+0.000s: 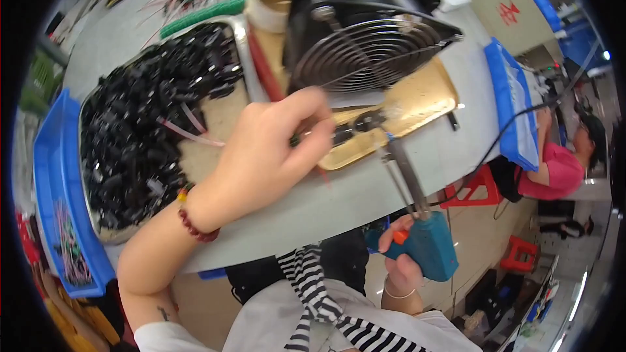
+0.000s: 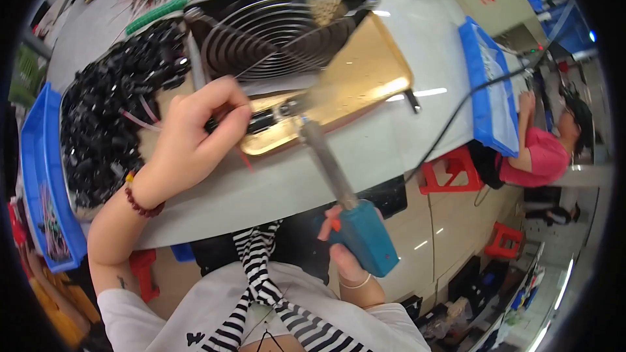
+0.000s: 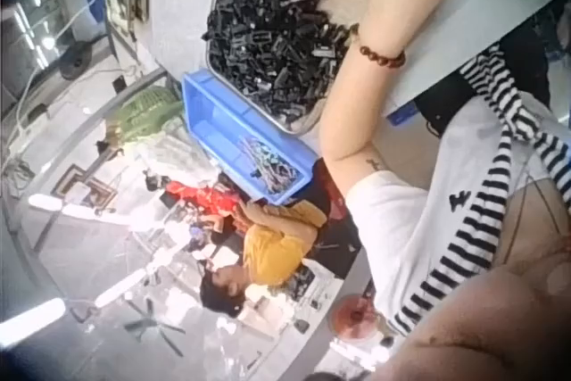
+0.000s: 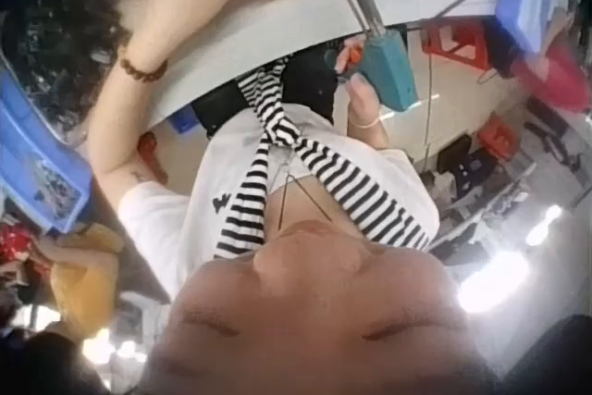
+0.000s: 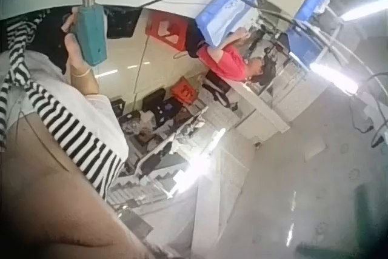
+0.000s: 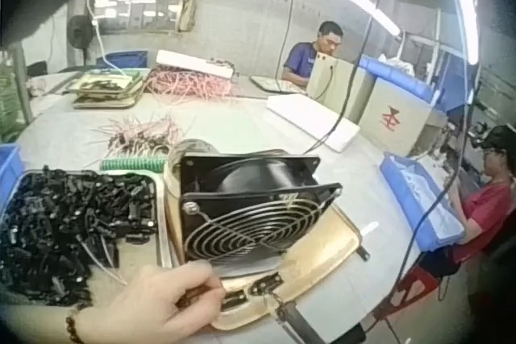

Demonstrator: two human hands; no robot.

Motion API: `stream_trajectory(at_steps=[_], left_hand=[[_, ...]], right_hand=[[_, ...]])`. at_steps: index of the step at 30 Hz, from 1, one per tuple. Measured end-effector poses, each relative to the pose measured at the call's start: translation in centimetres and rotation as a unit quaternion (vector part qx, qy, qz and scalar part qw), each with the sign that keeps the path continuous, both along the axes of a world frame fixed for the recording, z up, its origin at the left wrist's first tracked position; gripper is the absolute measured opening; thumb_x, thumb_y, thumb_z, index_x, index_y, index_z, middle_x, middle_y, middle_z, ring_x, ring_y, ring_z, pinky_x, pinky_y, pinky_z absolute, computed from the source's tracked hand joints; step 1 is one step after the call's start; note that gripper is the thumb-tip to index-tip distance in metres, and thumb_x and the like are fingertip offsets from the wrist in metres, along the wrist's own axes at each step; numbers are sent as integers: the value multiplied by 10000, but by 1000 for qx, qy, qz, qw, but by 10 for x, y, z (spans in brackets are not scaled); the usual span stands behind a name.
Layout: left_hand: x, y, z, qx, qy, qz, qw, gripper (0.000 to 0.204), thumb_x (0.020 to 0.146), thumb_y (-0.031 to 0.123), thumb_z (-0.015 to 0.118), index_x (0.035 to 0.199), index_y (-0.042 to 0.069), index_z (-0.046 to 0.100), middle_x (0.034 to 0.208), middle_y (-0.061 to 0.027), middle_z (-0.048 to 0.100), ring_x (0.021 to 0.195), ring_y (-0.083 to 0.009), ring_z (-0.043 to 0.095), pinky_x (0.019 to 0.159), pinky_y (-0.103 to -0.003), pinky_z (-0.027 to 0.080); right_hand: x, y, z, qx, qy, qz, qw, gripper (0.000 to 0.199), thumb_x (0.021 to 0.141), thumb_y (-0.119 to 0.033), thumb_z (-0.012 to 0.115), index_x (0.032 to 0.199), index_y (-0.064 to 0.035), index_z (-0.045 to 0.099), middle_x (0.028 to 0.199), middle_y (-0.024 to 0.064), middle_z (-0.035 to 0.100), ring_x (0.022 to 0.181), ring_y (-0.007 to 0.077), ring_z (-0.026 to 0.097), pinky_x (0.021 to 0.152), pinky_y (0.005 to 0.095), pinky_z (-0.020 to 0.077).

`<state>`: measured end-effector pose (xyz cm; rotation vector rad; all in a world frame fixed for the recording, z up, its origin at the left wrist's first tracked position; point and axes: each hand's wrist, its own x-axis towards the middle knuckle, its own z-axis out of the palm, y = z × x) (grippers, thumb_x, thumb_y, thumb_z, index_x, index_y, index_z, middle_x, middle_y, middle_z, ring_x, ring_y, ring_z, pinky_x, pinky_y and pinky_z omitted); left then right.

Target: The person solders wires and plastic parts onto a circuit board using a soldering gun, tweezers, and a utility knife at an industrial workbench.

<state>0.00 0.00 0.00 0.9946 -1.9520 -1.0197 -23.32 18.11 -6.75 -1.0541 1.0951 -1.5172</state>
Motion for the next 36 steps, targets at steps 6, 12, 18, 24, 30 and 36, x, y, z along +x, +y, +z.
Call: stream_trajectory(at_steps=[6, 12, 18, 24, 30, 36], left_hand=[[-13, -4, 4, 22, 14, 4, 1000, 94, 897, 22, 521, 807, -1, 537, 630, -19, 541, 569, -57, 560, 510, -213, 414], [-16, -12, -9, 12, 3, 21, 1000, 115, 912, 23, 520, 798, 9, 513, 690, 39, 444, 611, -21, 384, 528, -195, 292], [-15, -10, -8, 20, -21, -4, 1000, 25, 931, 16, 486, 920, 17, 509, 766, 36, 427, 661, -31, 369, 581, -188, 288], [-3, -3, 15, -39, -83, -13, 996, 228, 800, -43, 575, 1015, 12, 522, 890, -25, 474, 745, -99, 434, 667, -217, 345], [-5, 1, 35, -223, -219, -65, 948, 222, 682, -83, 637, 871, -23, 537, 922, -119, 490, 810, -258, 505, 721, -300, 419], [-9, 12, 37, -342, -281, -16, 897, 202, 677, -49, 676, 848, 4, 582, 898, -118, 422, 777, -259, 451, 700, -346, 399]], right_hand=[[13, -13, 12, -8, -23, -5, 1000, 446, 780, -93, 671, 1171, 34, 499, 881, 87, 605, 780, 147, 587, 698, 260, 466], [1, -25, 17, -46, 66, -12, 997, 335, 752, -83, 650, 1059, 14, 559, 835, 32, 579, 690, 92, 565, 631, 226, 452], [-4, -18, 14, -48, 24, -1, 999, 376, 757, -164, 662, 1066, 18, 552, 913, 69, 562, 787, 147, 544, 702, 271, 442], [-7, -16, 14, -82, 41, 0, 996, 384, 759, -164, 666, 1077, 15, 546, 912, 68, 566, 790, 141, 539, 703, 265, 438], [-2, -9, 13, -46, 10, 3, 999, 388, 764, -160, 668, 1085, 17, 540, 908, 61, 564, 772, 121, 539, 691, 252, 438], [-1, -10, 8, -67, 33, -16, 997, 383, 764, -159, 663, 1081, 23, 549, 872, 51, 580, 728, 106, 568, 654, 245, 463]])
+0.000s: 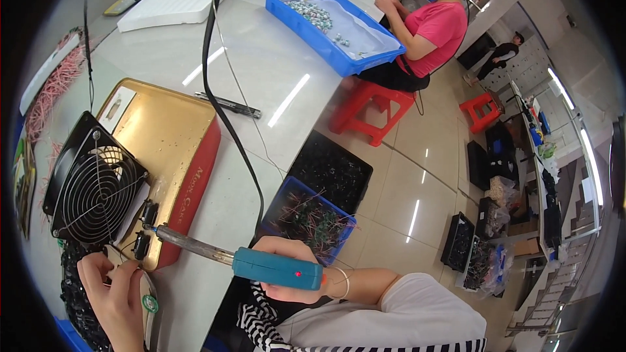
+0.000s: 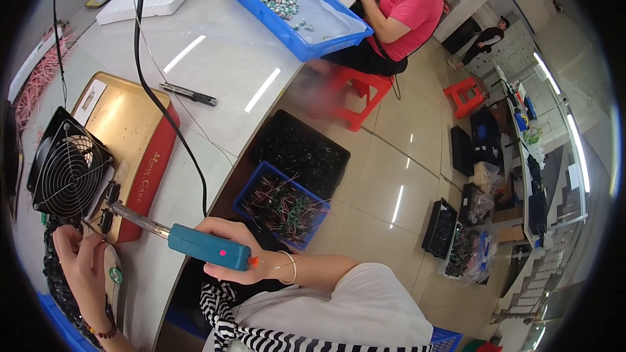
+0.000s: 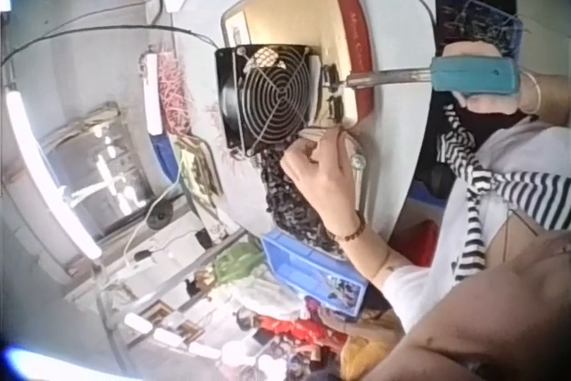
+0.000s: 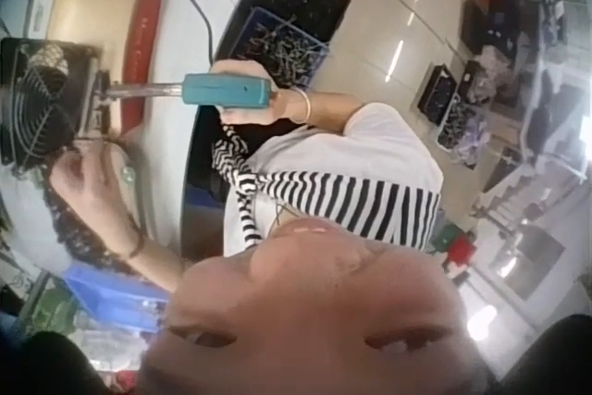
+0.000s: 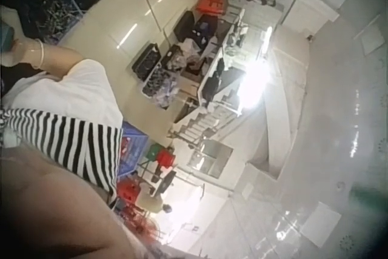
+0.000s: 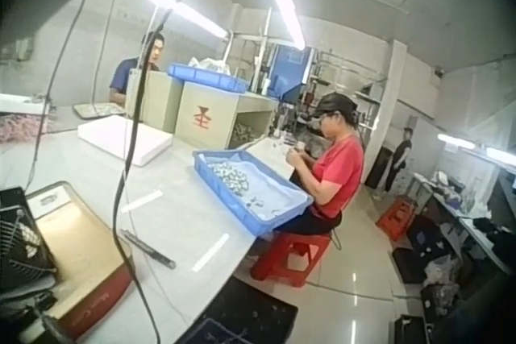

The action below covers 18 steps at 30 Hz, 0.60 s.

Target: The person solders wires and plastic parts onto a circuit board using a soldering gun, tweezers, and a utility knife at an industrial workbench.

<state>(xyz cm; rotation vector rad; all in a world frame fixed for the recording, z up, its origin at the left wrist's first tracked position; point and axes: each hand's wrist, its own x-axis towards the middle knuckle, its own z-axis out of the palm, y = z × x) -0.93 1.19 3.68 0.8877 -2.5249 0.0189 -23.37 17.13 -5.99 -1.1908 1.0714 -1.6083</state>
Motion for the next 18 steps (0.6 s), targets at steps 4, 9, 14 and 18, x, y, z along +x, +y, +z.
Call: stream_trajectory(at_steps=[4, 9, 14, 18], left_hand=[[-2, 5, 2, -62, -34, 24, 997, 157, 694, -15, 685, 811, 5, 581, 804, -100, 345, 726, -250, 375, 652, -364, 350], [-4, 9, 4, -57, -48, 11, 997, 144, 704, 0, 682, 791, 11, 568, 768, -93, 356, 719, -259, 384, 651, -371, 349], [2, 10, 7, -52, -45, -9, 998, 141, 706, 13, 684, 787, 18, 569, 767, -98, 395, 736, -272, 411, 662, -377, 358], [-5, -2, 1, -47, -23, -50, 997, 149, 693, 31, 699, 781, 23, 579, 732, -95, 419, 719, -269, 427, 659, -366, 355]], right_hand=[[0, 1, 1, 7, -12, 7, 1000, 376, 759, -140, 651, 1080, 30, 554, 830, 45, 595, 702, 97, 591, 626, 236, 480], [-1, 4, 5, 9, -8, 1, 1000, 353, 759, -130, 648, 1062, 23, 554, 821, 39, 590, 695, 94, 589, 630, 232, 475], [-1, 7, 8, 2, 11, 3, 1000, 349, 761, -128, 646, 1059, 22, 544, 819, 38, 586, 701, 93, 589, 629, 227, 469], [-7, 12, 7, 39, -20, -4, 999, 354, 763, -120, 658, 1071, 7, 539, 823, 25, 576, 711, 75, 569, 643, 217, 463]])
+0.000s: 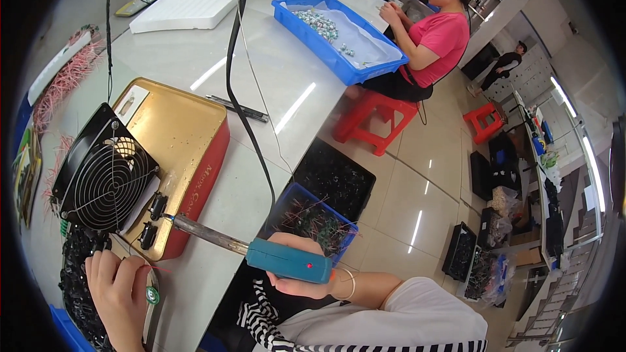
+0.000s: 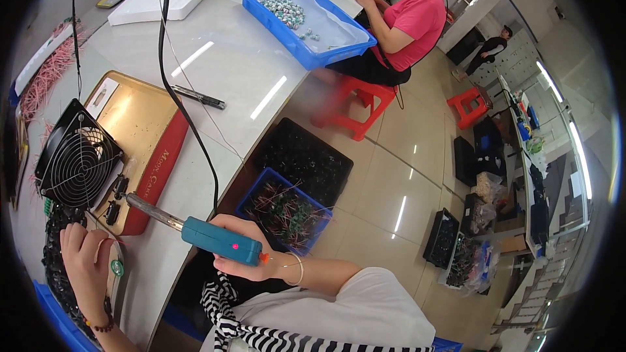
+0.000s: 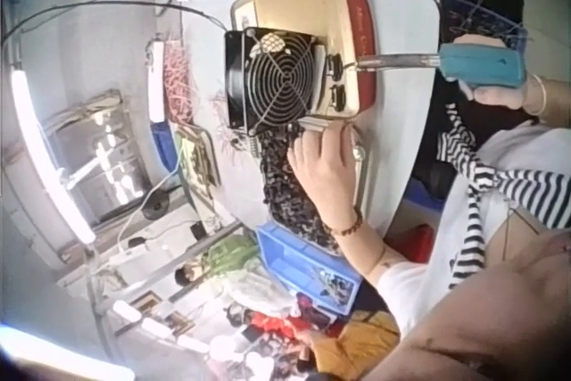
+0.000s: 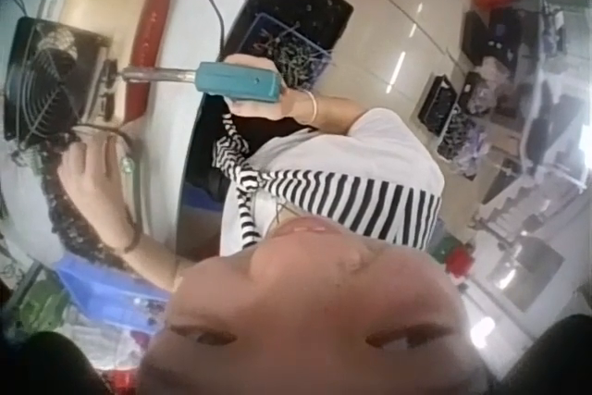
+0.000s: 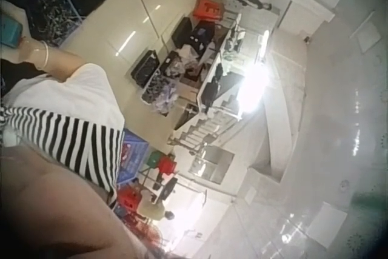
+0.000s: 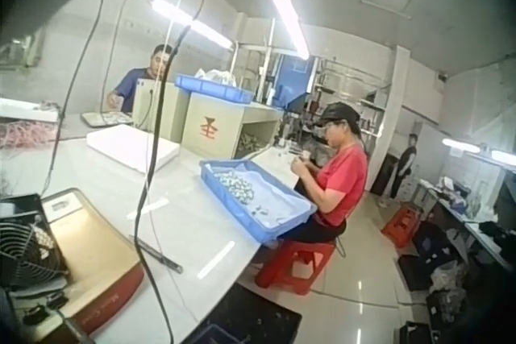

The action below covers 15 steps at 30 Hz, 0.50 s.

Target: The person solders wires and plastic parts onto a circuit board using a soldering gun, tweezers, and a utility knife at an industrial workbench.

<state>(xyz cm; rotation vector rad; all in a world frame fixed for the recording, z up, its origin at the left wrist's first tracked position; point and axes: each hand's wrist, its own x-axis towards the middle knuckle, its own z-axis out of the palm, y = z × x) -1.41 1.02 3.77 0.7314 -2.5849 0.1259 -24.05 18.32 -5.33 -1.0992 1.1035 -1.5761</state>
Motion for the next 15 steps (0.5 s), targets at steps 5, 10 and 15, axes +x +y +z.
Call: stream_trajectory(at_steps=[5, 10, 15], left_hand=[[9, 14, 6, 103, 19, 63, 992, 110, 720, 12, 695, 771, 25, 598, 542, -83, 435, 506, -226, 419, 538, -349, 337], [4, 22, 8, 172, 54, 91, 979, 67, 779, 1, 653, 778, 2, 586, 509, -111, 454, 415, -198, 427, 438, -315, 301], [-3, 27, 9, 239, 113, 134, 955, 49, 843, -4, 604, 803, -9, 575, 551, -90, 493, 436, -127, 432, 433, -273, 299]], right_hand=[[2, 0, 5, 4, -33, 21, 999, 346, 763, -106, 666, 1070, -12, 540, 813, 10, 569, 712, 57, 553, 654, 207, 465], [2, 5, -6, -34, -4, 18, 999, 454, 764, -81, 634, 1176, 65, 509, 1002, 107, 602, 731, 117, 592, 661, 240, 484], [0, 7, -7, -11, -17, 26, 999, 505, 763, -66, 634, 1222, 67, 470, 1051, 134, 598, 754, 138, 600, 672, 255, 490]])
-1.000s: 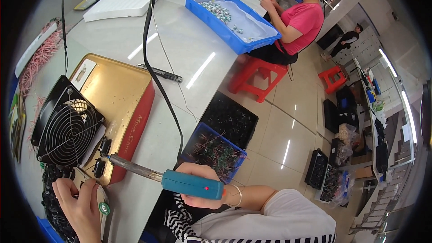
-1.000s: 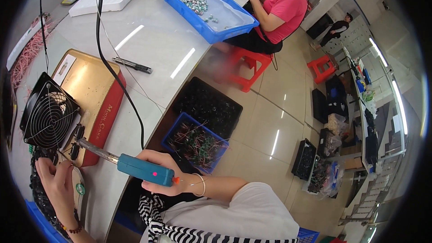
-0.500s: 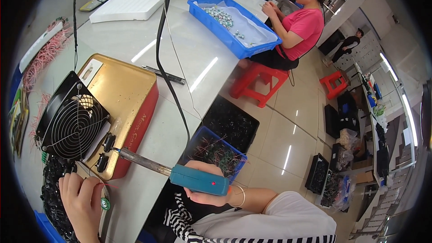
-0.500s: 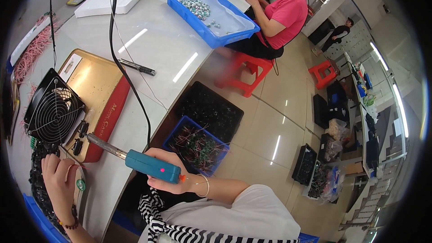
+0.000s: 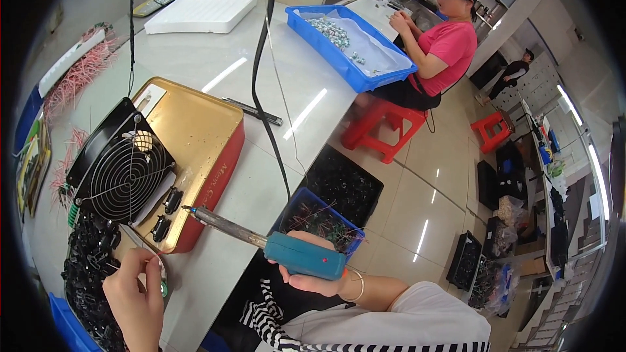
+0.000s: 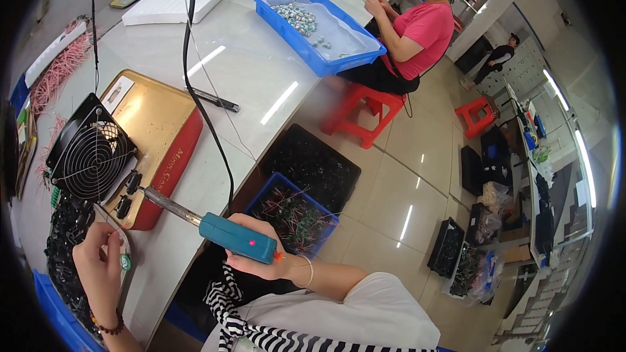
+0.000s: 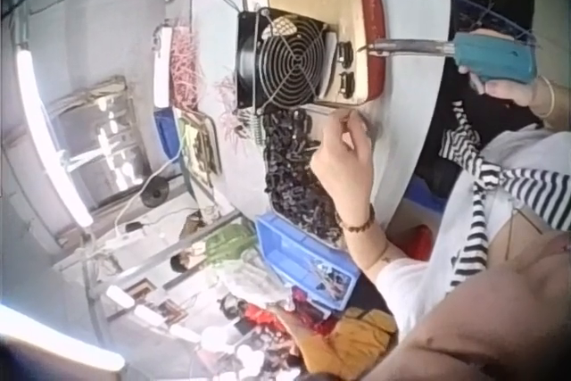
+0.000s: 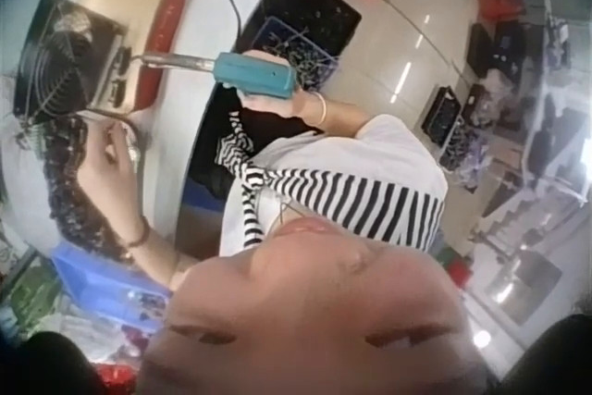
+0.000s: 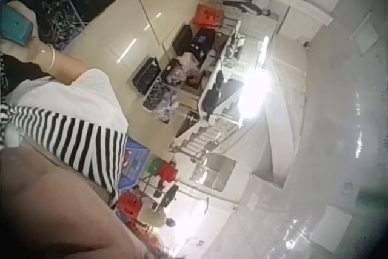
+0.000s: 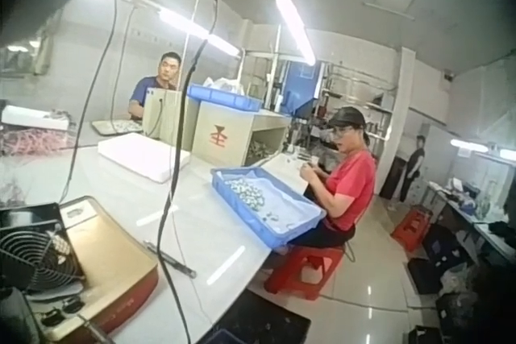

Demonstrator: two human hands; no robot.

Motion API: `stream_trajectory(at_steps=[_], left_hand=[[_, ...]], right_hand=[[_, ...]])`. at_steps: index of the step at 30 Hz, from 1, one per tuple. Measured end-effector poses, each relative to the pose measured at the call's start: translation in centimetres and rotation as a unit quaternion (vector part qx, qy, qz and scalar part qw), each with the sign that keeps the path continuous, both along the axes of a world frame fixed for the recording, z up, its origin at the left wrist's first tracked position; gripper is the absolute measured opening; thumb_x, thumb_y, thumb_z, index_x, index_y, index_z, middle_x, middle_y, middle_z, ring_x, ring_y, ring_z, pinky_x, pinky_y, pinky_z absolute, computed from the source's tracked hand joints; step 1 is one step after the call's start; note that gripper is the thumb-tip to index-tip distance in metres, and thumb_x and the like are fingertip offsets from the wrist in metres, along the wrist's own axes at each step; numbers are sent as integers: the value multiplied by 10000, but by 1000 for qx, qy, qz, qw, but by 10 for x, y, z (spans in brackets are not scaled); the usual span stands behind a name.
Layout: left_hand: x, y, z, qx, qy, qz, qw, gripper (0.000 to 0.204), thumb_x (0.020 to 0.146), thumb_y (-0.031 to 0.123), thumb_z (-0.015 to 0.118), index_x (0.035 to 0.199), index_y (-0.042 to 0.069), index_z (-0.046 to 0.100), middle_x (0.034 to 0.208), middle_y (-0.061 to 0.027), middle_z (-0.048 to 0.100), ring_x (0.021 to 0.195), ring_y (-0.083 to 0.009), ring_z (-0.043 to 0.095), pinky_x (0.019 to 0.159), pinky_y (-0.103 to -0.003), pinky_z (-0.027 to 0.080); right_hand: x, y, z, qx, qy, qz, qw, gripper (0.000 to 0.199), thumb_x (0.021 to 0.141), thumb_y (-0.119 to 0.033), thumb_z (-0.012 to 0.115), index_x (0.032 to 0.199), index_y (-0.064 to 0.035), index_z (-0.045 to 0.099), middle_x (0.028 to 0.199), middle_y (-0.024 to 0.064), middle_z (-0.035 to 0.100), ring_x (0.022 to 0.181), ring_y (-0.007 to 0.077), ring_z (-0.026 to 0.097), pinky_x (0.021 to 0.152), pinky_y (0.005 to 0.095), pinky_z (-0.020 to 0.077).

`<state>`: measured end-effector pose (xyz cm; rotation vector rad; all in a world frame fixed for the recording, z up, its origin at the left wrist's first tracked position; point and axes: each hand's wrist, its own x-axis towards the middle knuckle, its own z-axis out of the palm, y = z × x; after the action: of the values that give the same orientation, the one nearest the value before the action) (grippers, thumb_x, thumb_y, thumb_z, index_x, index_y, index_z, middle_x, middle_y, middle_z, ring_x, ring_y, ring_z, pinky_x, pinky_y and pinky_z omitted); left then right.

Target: The person solders wires and plastic parts onto a circuit board using a soldering gun, tweezers, and a utility knife at an industrial workbench.

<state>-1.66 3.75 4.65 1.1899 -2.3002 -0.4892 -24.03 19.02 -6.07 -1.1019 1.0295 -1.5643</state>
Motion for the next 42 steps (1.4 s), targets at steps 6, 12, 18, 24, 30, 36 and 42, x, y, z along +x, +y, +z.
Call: stream_trajectory(at_steps=[6, 12, 18, 24, 30, 36, 42], left_hand=[[5, -8, 6, -34, 45, 40, 998, 34, 847, 1, 619, 877, 17, 614, 684, -92, 590, 496, -153, 508, 469, -246, 386], [10, -26, -5, -52, 58, -43, 996, 54, 806, 40, 659, 846, 28, 625, 710, -100, 620, 543, -211, 588, 485, -287, 447], [23, -31, -10, -56, 26, -47, 997, 85, 750, 76, 674, 772, 43, 598, 649, -78, 619, 528, -224, 602, 494, -314, 474], [23, -36, -26, -153, -13, -57, 987, 88, 708, 46, 694, 763, 75, 631, 603, -48, 579, 491, -200, 553, 472, -298, 435], [24, -38, -28, -170, -66, -118, 976, 105, 712, 58, 705, 766, 77, 618, 586, -34, 554, 484, -207, 528, 467, -312, 411], [22, -41, -34, -213, 43, -81, 973, 139, 679, 12, 697, 741, 68, 586, 560, -15, 515, 461, -180, 491, 446, -286, 382], [20, -44, -47, -262, 67, -72, 960, 149, 656, -10, 692, 732, 69, 591, 551, -10, 498, 456, -163, 477, 441, -275, 364]], right_hand=[[9, 1, 10, 31, -27, -72, 997, 392, 785, -69, 659, 1144, 53, 557, 984, 101, 625, 838, 144, 620, 737, 264, 504], [1, 7, -7, 23, -98, -65, 993, 610, 761, -157, 742, 1251, 15, 423, 1105, 136, 584, 764, 203, 592, 670, 295, 483], [9, -7, 5, 12, -58, -50, 997, 524, 766, -230, 726, 1164, 14, 487, 1103, 133, 554, 739, 208, 580, 647, 284, 451], [5, -18, 2, -4, -17, -27, 999, 593, 732, -245, 756, 1149, 46, 452, 1051, 148, 560, 704, 200, 581, 596, 289, 463], [4, -23, 3, -1, -13, -60, 998, 588, 696, -256, 778, 1107, 54, 492, 999, 155, 559, 646, 211, 583, 567, 295, 491], [0, -29, 7, -29, 50, -44, 997, 469, 693, -250, 763, 1001, 39, 560, 882, 139, 582, 620, 184, 579, 541, 255, 444], [6, -34, 15, -10, 151, -47, 987, 454, 709, -306, 729, 1005, -1, 570, 784, 88, 622, 632, 142, 545, 573, 249, 406]])
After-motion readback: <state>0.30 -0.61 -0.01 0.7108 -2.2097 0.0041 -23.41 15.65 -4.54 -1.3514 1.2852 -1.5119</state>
